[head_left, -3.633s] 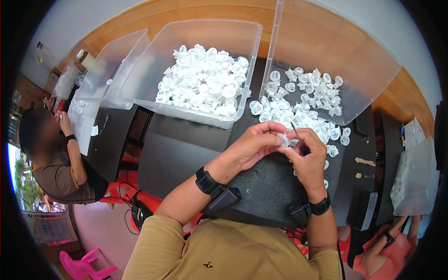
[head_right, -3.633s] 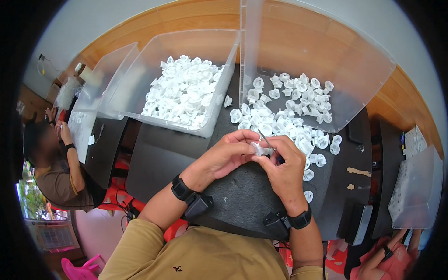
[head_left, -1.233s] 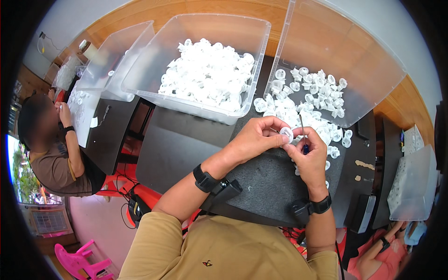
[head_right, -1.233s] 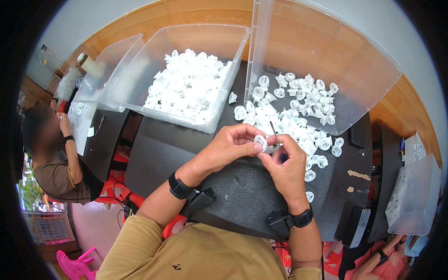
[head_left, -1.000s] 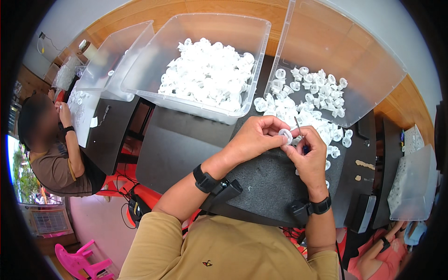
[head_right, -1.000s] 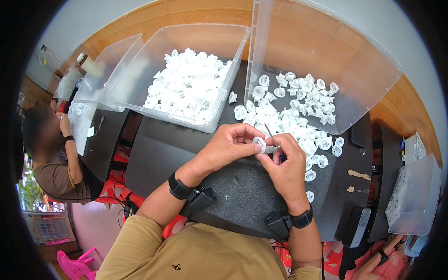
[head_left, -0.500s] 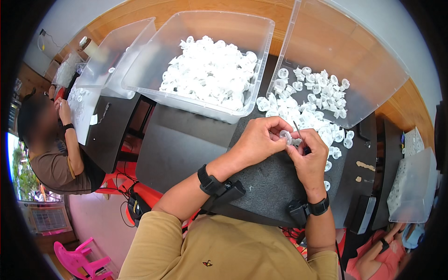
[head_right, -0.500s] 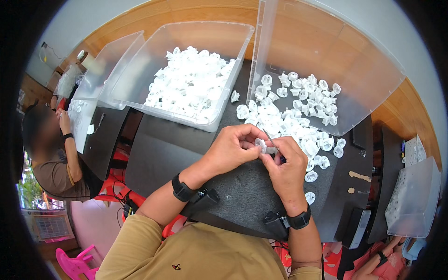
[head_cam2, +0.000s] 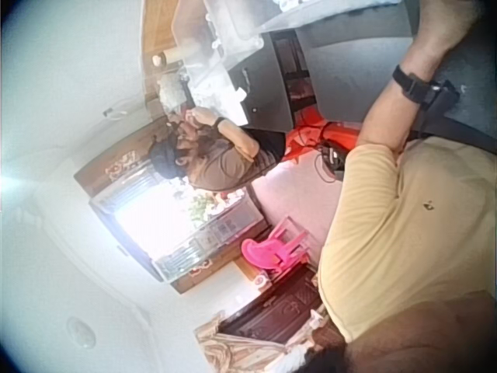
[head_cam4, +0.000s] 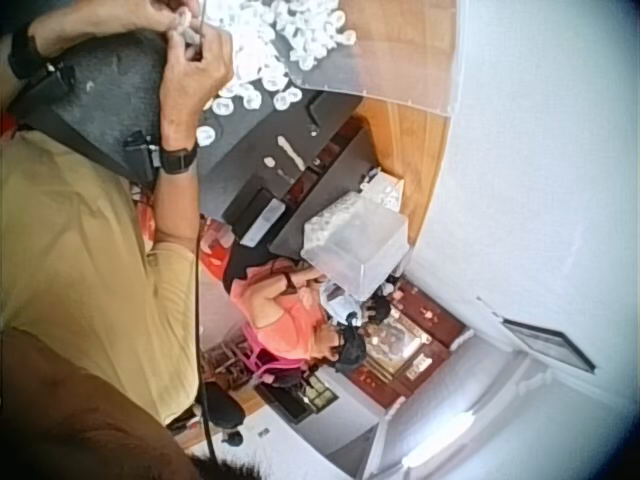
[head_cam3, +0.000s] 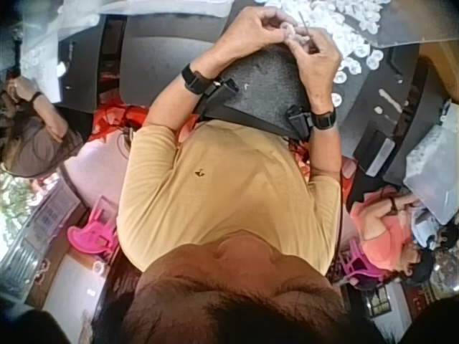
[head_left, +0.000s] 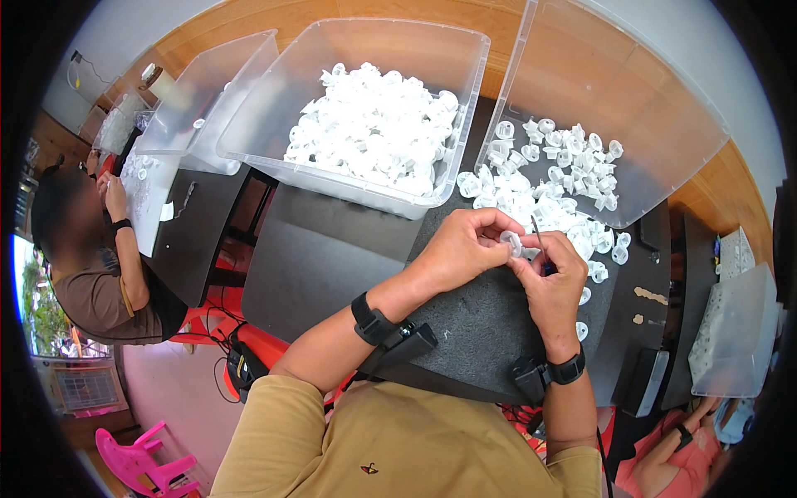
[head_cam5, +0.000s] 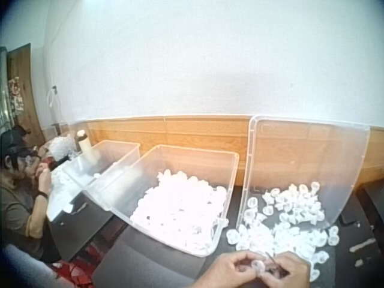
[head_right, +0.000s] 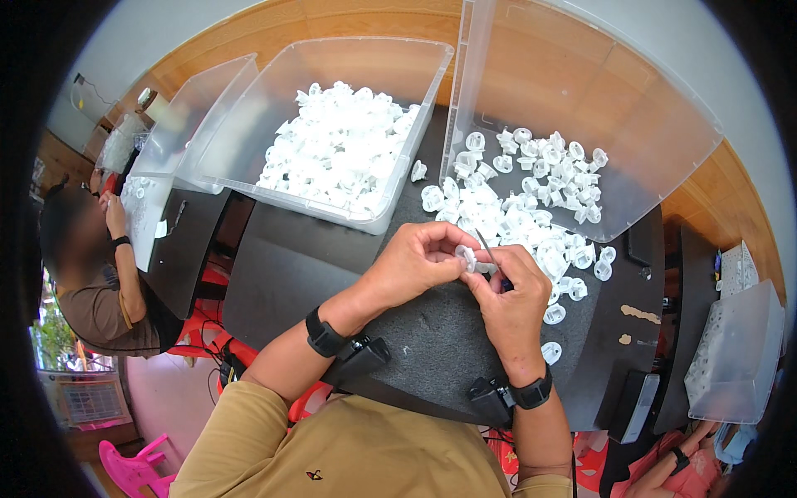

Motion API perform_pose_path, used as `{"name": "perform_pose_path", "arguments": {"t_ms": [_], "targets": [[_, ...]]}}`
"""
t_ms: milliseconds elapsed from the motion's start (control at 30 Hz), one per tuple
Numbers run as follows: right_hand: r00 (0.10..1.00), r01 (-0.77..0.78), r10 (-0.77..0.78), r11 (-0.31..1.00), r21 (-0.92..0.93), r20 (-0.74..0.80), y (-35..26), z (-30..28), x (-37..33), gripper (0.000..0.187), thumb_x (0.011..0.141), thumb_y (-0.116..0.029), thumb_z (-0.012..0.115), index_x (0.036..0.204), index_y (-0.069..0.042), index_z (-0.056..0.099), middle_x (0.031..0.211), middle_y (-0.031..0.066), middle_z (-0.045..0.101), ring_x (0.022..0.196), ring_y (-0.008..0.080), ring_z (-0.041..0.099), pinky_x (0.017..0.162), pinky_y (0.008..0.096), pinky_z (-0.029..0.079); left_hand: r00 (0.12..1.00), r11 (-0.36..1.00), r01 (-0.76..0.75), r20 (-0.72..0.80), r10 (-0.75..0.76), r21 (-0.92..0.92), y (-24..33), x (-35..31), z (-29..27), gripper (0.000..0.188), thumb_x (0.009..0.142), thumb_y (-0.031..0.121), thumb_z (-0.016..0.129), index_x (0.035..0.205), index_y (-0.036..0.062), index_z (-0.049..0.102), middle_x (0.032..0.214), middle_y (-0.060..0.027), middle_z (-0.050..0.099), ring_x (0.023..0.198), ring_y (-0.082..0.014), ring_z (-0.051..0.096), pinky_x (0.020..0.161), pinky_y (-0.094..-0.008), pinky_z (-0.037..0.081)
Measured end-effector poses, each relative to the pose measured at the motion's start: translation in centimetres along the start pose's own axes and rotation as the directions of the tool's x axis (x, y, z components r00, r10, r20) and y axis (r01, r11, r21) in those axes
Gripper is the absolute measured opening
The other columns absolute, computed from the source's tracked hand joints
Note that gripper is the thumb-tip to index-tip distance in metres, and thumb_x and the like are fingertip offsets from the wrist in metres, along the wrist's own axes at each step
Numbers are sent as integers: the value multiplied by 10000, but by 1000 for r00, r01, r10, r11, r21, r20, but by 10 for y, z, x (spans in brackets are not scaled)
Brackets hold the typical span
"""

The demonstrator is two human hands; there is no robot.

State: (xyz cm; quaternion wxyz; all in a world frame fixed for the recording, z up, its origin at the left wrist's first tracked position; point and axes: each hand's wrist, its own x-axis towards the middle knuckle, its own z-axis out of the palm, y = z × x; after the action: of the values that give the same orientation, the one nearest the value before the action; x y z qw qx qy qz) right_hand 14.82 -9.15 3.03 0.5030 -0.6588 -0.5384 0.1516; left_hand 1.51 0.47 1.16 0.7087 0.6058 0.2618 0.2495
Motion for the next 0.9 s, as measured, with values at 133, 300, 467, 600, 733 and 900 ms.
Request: {"name": "perform_pose_path", "arguments": {"t_ms": [133, 300, 467, 600, 733, 900], "targets": [[1000, -21, 21, 1000, 7, -5, 0, -2, -1, 225, 665, 37, 772, 858, 6, 661, 796, 33, 626, 528, 60, 453, 480, 215, 367, 999, 999, 35, 2, -34, -42, 4, -1, 1, 242, 835, -5, 584, 1069, -53, 622, 998, -94, 684, 915, -96, 640, 829, -232, 517], [1000, -17, 17, 1000, 2, -8, 1, 0, 0, 226, 662, 27, 780, 857, 5, 668, 775, 29, 618, 522, 60, 446, 476, 219, 365, 1000, 999, 24, -3, -25, -38, 0, 0, 0, 241, 838, 0, 591, 1070, -49, 629, 989, -78, 682, 901, -85, 634, 818, -227, 514], [1000, -14, 14, 1000, -9, -21, -1, -2, -2, 230, 662, 13, 786, 866, -2, 681, 758, 23, 607, 516, 58, 435, 470, 221, 353, 999, 995, 35, 41, -31, -98, 0, 0, -5, 240, 863, 36, 629, 1094, -28, 639, 959, -48, 678, 876, -67, 621, 796, -211, 505], [1000, -16, 16, 1000, 4, -19, -2, -2, -2, 228, 663, 10, 785, 869, -4, 687, 753, 21, 605, 516, 54, 430, 471, 219, 349, 998, 999, 26, 59, -23, -43, 2, 0, -7, 230, 874, 72, 653, 1088, -10, 657, 958, -34, 681, 867, -52, 607, 778, -203, 497], [1000, -20, 20, 1000, 6, -4, -3, -3, -1, 230, 663, 9, 785, 871, -3, 689, 748, 21, 605, 515, 53, 428, 472, 217, 352, 998, 1000, 2, 65, -2, 3, 2, 0, -8, 217, 873, 80, 659, 1072, -7, 674, 958, -30, 686, 859, -49, 606, 772, -212, 499], [1000, -23, 23, 1000, 2, -1, -3, -4, -1, 234, 666, 5, 786, 880, -4, 691, 753, 21, 610, 516, 50, 430, 473, 214, 353, 998, 997, -13, 62, 9, 72, 9, -1, -10, 227, 865, 68, 663, 1080, -4, 676, 963, -45, 691, 858, -58, 613, 771, -220, 505]]}}
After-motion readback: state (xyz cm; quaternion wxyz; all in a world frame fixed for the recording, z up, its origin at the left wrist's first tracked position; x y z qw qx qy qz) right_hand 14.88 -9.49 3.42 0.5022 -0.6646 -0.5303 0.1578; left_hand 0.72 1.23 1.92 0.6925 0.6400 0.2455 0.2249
